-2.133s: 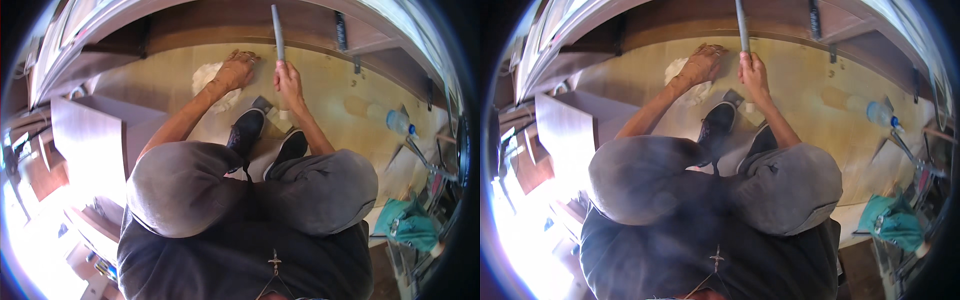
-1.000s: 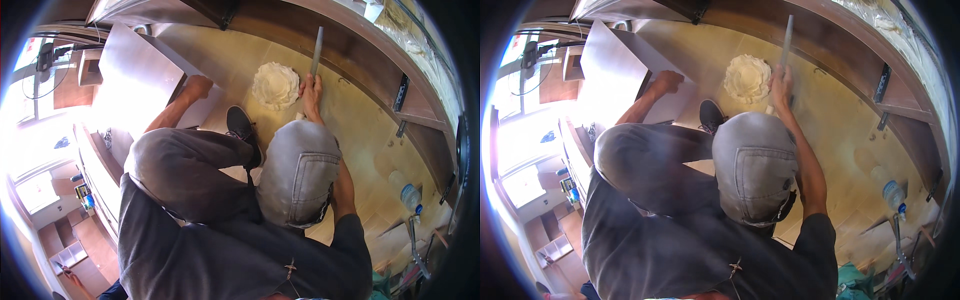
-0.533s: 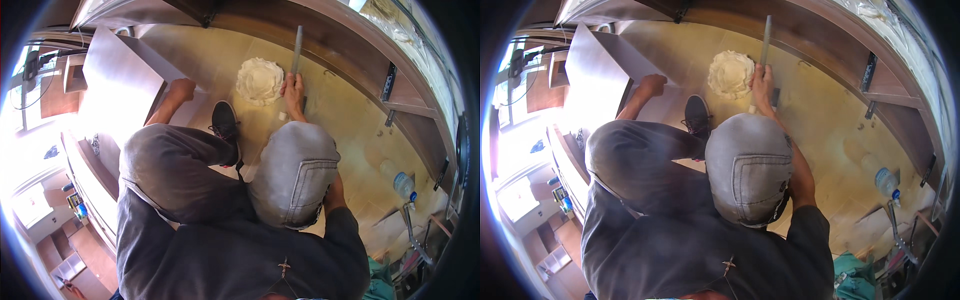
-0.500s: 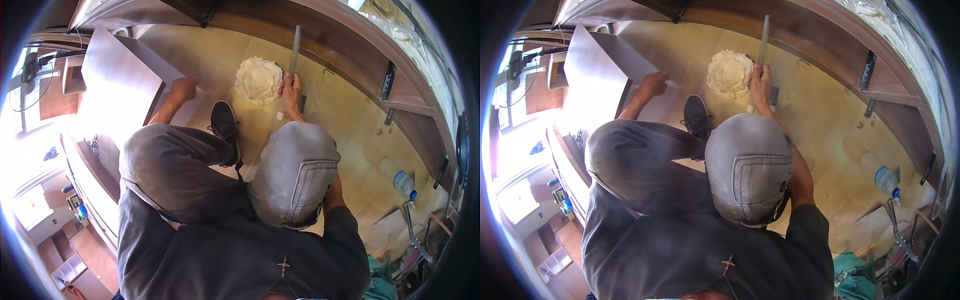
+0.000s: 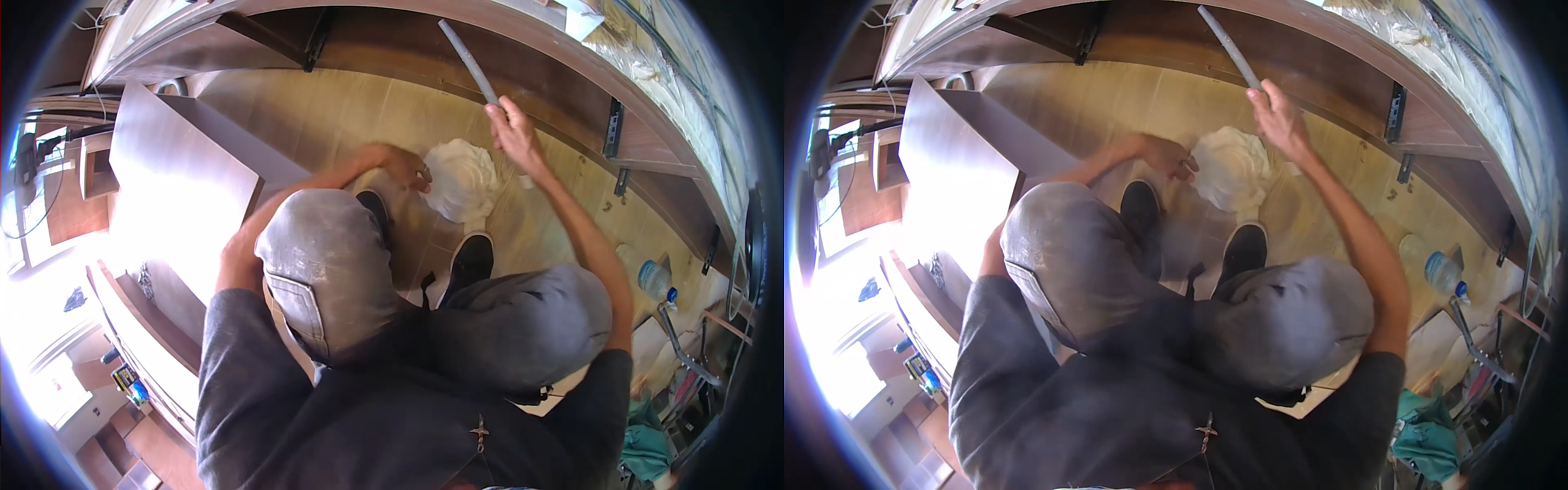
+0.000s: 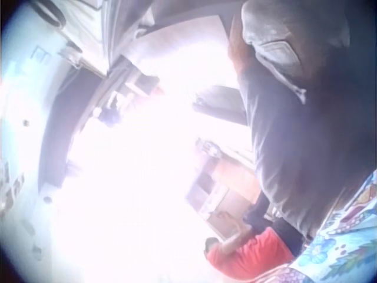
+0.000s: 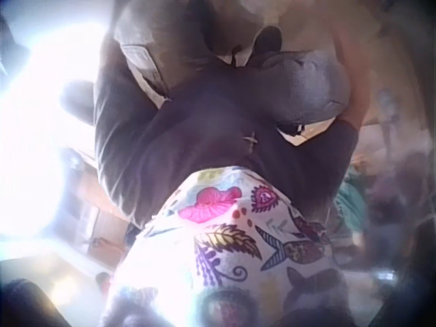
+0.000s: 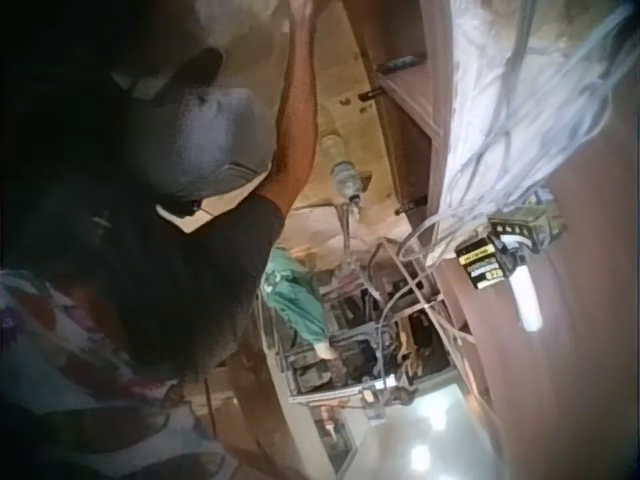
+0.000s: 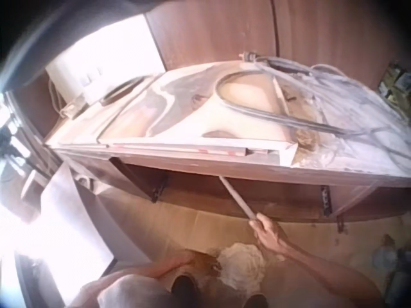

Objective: The person kneels on the floor and works on the interior of a wooden cabinet. They use a cloth to wipe the surface, apply a white substance with a putty knife, and smooth it out. They also use a metal rod to adjust or secure internal components.

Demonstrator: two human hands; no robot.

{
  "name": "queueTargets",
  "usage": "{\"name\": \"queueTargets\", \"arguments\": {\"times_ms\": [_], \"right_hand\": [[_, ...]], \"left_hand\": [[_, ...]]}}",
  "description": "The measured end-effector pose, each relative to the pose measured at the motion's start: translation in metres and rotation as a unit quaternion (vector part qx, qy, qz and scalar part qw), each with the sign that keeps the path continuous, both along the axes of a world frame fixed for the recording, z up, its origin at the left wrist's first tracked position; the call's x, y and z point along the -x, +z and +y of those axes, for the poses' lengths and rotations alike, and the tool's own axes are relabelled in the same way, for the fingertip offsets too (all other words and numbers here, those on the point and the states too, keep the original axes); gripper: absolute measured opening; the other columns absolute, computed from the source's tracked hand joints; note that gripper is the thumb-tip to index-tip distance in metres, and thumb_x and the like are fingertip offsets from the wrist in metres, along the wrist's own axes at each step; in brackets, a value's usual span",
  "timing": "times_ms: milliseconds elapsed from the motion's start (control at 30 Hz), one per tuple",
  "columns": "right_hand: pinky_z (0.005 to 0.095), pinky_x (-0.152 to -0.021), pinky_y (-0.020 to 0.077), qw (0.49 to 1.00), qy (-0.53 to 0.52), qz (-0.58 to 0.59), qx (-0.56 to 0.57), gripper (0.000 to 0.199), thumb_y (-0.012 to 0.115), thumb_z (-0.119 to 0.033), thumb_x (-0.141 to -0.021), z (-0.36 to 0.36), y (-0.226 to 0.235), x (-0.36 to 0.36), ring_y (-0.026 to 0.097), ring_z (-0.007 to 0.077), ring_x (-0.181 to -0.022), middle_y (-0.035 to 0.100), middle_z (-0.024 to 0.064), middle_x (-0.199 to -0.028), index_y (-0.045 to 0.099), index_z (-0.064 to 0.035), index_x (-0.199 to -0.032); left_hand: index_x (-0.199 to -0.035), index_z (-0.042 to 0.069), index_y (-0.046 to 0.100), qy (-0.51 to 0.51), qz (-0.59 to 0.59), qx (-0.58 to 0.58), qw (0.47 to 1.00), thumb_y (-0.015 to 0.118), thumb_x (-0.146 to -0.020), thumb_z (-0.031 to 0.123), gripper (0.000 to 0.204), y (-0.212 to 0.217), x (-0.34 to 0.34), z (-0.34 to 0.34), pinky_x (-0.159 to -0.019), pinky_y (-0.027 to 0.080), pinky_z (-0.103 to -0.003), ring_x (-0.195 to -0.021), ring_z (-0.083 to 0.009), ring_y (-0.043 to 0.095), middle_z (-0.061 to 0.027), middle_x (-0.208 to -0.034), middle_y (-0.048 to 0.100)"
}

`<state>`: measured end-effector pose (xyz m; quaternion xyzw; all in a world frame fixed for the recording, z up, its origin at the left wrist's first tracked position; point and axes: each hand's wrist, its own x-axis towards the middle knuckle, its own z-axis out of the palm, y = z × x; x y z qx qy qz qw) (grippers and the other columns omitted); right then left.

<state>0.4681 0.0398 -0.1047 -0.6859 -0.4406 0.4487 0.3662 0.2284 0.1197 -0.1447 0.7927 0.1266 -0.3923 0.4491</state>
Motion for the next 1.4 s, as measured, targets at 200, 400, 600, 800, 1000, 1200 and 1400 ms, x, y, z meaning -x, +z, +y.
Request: {"name": "queueTargets", "arguments": {"times_ms": [200, 400, 600, 800, 1000, 1200, 1400], "right_hand": [[0.0274, -0.041, 0.0366, 0.996, 0.059, -0.023, 0.068, 0.033, 0.05, -0.037, -0.1, 0.017, 0.03, -0.051, 0.045, 0.0087, -0.046, 0.044, -0.0013, -0.058, 0.052, -0.0059, -0.093], [0.0271, -0.04, 0.0396, 0.983, -0.15, 0.102, 0.036, 0.038, 0.047, -0.044, -0.101, 0.038, -0.014, 0.011, 0.045, 0.0085, -0.045, 0.046, -0.0028, -0.06, 0.053, -0.008, -0.09], [0.0257, -0.042, 0.039, 0.908, -0.321, 0.267, -0.036, 0.036, 0.042, -0.038, -0.104, 0.033, -0.073, 0.146, 0.042, 0.0085, -0.047, 0.043, -0.0023, -0.059, 0.051, -0.0072, -0.088], [0.0247, -0.044, 0.0364, 0.891, -0.359, 0.273, -0.055, 0.034, 0.036, -0.037, -0.105, 0.045, -0.08, 0.19, 0.04, 0.0081, -0.048, 0.043, -0.0022, -0.063, 0.047, -0.0098, -0.088], [0.0245, -0.043, 0.0355, 0.874, -0.394, 0.282, -0.031, 0.035, 0.036, -0.038, -0.105, 0.054, -0.086, 0.203, 0.041, 0.0083, -0.049, 0.042, -0.0014, -0.064, 0.044, -0.0095, -0.087], [0.0243, -0.044, 0.0371, 0.86, -0.404, 0.307, -0.059, 0.03, 0.04, -0.039, -0.103, 0.09, -0.078, 0.199, 0.044, 0.0088, -0.051, 0.044, -0.0019, -0.066, 0.047, -0.0112, -0.094], [0.028, -0.043, 0.0387, 0.876, -0.409, 0.246, -0.072, 0.03, 0.04, -0.039, -0.103, 0.06, -0.128, 0.22, 0.045, 0.0112, -0.049, 0.045, -0.0001, -0.065, 0.046, -0.0115, -0.095]], "left_hand": [[-0.126, 0.013, 0.061, -0.066, 0.082, -0.314, 0.944, 0.051, -0.094, 0.049, 0.049, 0.113, -0.035, 0.112, -0.1, 0.044, -0.043, -0.117, -0.0308, 0.058, -0.0119, -0.124, 0.063], [-0.133, 0.014, 0.054, 0.019, -0.184, -0.346, 0.92, 0.043, -0.099, 0.032, 0.04, 0.085, -0.007, 0.206, -0.099, 0.047, -0.043, -0.117, -0.0315, 0.059, -0.0125, -0.122, 0.065], [-0.144, 0.022, 0.041, -0.024, -0.188, -0.39, 0.901, 0.038, -0.101, 0.034, 0.044, 0.076, -0.03, 0.181, -0.107, 0.042, -0.046, -0.125, -0.029, 0.053, -0.0096, -0.145, 0.046], [-0.148, 0.024, 0.036, -0.159, -0.38, -0.293, 0.863, 0.031, -0.104, 0.032, 0.045, 0.01, -0.049, 0.207, -0.122, 0.016, -0.04, -0.146, -0.0242, 0.021, -0.0046, -0.158, 0.023], [-0.14, 0.021, 0.047, -0.088, -0.389, -0.072, 0.914, 0.041, -0.102, 0.027, 0.039, -0.018, -0.068, 0.215, -0.121, 0.02, -0.041, -0.144, -0.0251, 0.026, -0.0029, -0.154, 0.033], [-0.138, 0.02, 0.049, -0.137, -0.416, -0.104, 0.893, 0.043, -0.101, 0.025, 0.038, -0.022, -0.068, 0.225, -0.121, 0.021, -0.041, -0.143, -0.0251, 0.027, -0.0029, -0.153, 0.035], [-0.136, 0.018, 0.05, -0.179, -0.433, -0.145, 0.871, 0.045, -0.1, 0.023, 0.037, -0.02, -0.075, 0.227, -0.12, 0.023, -0.041, -0.143, -0.025, 0.027, -0.0029, -0.152, 0.037]]}}
